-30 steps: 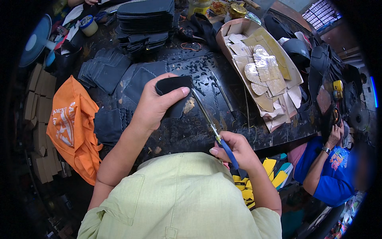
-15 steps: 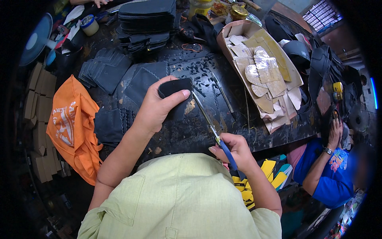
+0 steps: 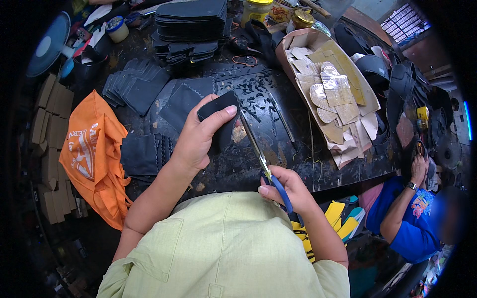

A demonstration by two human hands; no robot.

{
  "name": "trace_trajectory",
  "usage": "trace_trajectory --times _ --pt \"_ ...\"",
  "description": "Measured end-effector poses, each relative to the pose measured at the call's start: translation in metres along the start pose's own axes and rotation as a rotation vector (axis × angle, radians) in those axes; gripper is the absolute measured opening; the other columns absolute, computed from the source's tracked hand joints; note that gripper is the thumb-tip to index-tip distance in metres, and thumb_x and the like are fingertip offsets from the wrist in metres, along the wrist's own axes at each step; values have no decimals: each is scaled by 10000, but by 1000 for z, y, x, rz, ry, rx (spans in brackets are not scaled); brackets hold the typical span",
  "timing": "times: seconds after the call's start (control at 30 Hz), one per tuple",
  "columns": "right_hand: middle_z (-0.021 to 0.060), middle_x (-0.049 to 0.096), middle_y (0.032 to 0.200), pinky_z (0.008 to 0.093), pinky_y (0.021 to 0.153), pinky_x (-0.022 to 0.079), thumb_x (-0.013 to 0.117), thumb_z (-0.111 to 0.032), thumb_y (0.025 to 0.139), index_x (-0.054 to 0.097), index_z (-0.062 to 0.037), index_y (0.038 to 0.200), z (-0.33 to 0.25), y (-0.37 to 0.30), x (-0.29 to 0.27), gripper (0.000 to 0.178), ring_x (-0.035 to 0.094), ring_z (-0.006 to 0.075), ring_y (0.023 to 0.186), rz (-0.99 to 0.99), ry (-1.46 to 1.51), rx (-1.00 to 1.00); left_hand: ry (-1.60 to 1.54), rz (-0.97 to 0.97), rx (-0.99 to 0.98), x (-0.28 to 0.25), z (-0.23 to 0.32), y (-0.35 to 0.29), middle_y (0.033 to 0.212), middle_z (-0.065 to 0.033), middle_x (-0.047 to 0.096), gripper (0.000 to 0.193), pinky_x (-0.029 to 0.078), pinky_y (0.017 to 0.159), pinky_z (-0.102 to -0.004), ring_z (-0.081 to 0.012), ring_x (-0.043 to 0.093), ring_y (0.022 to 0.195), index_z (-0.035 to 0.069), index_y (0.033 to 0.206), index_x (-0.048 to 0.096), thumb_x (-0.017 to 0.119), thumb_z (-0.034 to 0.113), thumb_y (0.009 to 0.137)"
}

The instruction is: The person uses shears to trim the edges of small black rectangular material pieces on a workbench. They repeatedly pick up pieces, cut along the edges, and place the trimmed pieces into a growing stack.

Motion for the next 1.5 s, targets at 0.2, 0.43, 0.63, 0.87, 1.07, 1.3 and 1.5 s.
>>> trace_trajectory --times 0.2,0.43,0.63,0.87,1.07,1.3,1.5 --pt "-9 579 712 194 537 420 708 -209 883 568 -60 865 -4 -2 -4 205 518 35 594 -18 45 -28 60 -65 -64 2 -1 -2 867 -31 647 155 512 713 -229 -91 620 769 43 980 604 692 123 881" --pt "0 593 723 176 490 414 697 -213 893 573 -59 884 -8 -3 -6 198 524 31 569 -34 89 -37 76 -103 -68 9 -4 -5 903 -28 647 174 499 743 -232 -89 614 803 44 1004 596 688 132 885" --pt "30 625 738 219 553 466 692 -199 884 592 -45 891 -1 2 -5 184 595 87 640 2 130 -80 17 -94 -44 18 -9 -14 935 -25 643 263 498 785 -229 -71 592 828 25 1088 584 702 139 882" --pt "40 626 736 239 611 481 696 -172 871 595 -28 886 -5 -4 -9 177 598 102 649 -73 165 -29 269 -107 181 8 3 1 913 -34 649 254 498 756 -210 -63 592 822 1 1050 576 724 68 855" --pt "32 617 747 240 631 482 701 -96 878 585 -24 897 -5 2 8 138 589 93 672 77 135 -12 94 -28 146 12 -9 -1 885 -36 659 168 513 723 -197 -56 612 782 50 955 555 696 19 868" --pt "-2 604 758 225 633 483 715 -130 877 605 -17 1016 2 8 23 210 586 66 691 202 120 -56 99 37 177 12 -16 -3 833 -26 617 204 477 673 -202 -48 565 751 33 939 527 713 68 864" --pt "-14 598 759 210 632 489 721 -132 869 615 -15 988 5 6 23 197 581 51 685 248 53 -76 73 29 170 13 -20 -3 826 -16 607 200 474 675 -202 -44 555 745 37 933 524 709 65 865"
Point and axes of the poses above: each hand's wrist, its own y-axis towards the middle knuckle, its own x-axis out of the palm, z = x × y, the point moved 4 cm from there along y, towards the middle knuckle
